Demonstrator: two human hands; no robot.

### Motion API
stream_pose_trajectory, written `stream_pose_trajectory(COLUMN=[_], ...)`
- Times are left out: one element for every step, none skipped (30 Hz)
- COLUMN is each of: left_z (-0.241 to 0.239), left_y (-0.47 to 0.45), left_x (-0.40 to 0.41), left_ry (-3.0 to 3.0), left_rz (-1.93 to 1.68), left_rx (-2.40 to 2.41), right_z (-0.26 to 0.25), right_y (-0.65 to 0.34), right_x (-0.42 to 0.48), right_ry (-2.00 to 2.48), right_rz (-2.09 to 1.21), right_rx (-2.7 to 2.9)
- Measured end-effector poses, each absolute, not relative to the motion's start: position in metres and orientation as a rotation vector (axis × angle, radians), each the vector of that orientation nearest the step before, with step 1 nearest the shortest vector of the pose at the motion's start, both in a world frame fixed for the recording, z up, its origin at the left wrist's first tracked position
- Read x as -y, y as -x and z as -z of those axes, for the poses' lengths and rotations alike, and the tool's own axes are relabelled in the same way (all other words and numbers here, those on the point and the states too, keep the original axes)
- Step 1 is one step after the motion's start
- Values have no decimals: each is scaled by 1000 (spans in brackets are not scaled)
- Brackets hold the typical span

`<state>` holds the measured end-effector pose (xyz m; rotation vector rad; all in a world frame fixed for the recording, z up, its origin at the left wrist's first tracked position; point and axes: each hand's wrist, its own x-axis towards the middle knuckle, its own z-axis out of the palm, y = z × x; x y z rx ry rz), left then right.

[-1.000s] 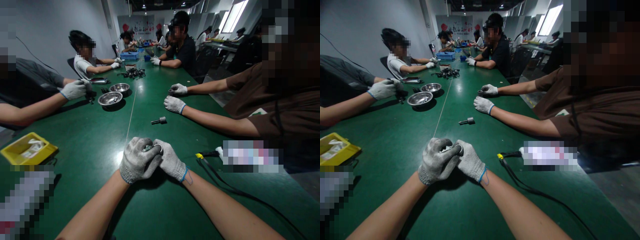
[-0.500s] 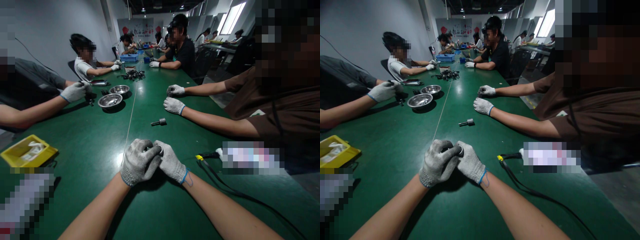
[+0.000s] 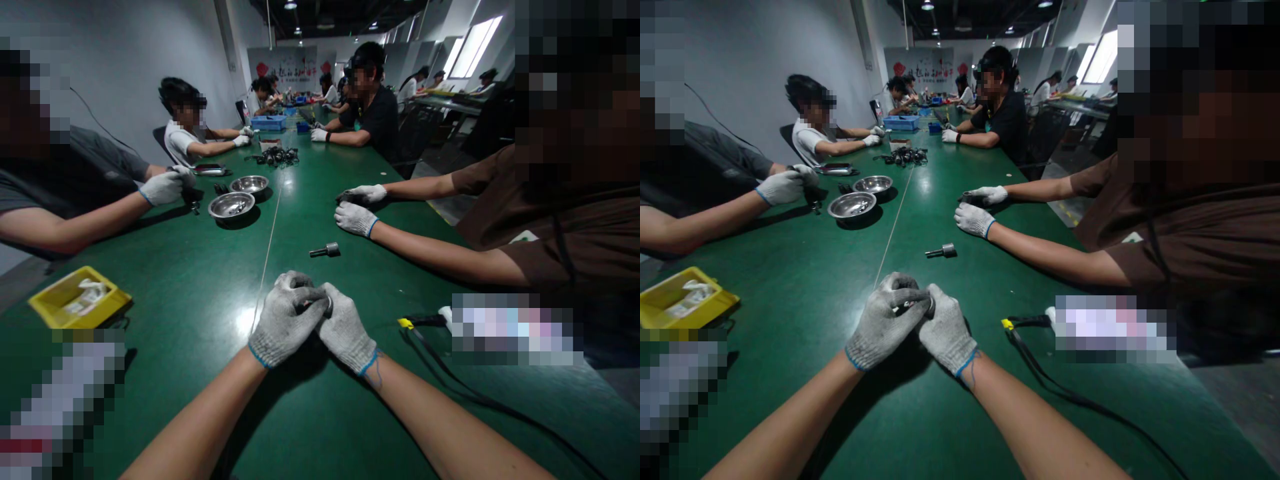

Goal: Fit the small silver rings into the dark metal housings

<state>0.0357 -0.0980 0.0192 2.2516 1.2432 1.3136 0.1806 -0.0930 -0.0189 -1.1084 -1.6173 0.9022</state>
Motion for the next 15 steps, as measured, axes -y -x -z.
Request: stream_pose_trajectory(left_z=[-21, -24, -26, -28, -30, -31, -33, -34, -35, -35, -36, -36, -36, -37, -37], left_y=[-34, -33, -31, -29, -28, -28, -28, -29, -30, -30, -31, -31, -29, -26, -22], left_x=[96, 94, 92, 91, 90, 90, 90, 91, 92, 92, 92, 91, 90, 88, 87], left_ry=[-2226, -2208, -2193, -2182, -2175, -2175, -2175, -2175, -2176, -2174, -2165, -2150, -2124, -2092, -2053], left_rz=[-1256, -1200, -1153, -1108, -1073, -1049, -1040, -1040, -1042, -1045, -1050, -1054, -1076, -1117, -1168], left_rx=[-1215, -1190, -1173, -1159, -1149, -1139, -1131, -1123, -1113, -1103, -1097, -1096, -1109, -1139, -1181], right_z=[20, 21, 22, 24, 25, 26, 27, 27, 27, 27, 26, 25, 23, 21, 19], right_y=[-181, -181, -181, -181, -181, -181, -181, -181, -181, -181, -181, -181, -181, -181, -181], right_x=[94, 94, 95, 95, 95, 94, 94, 94, 94, 94, 94, 94, 95, 95, 95], right_ry=[1133, 1153, 1172, 1190, 1204, 1214, 1217, 1215, 1212, 1209, 1207, 1204, 1199, 1191, 1178], right_rz=[-858, -811, -762, -717, -679, -649, -628, -616, -611, -614, -627, -649, -675, -702, -731], right_rx=[1637, 1660, 1681, 1698, 1709, 1717, 1720, 1722, 1720, 1715, 1706, 1697, 1686, 1674, 1664])
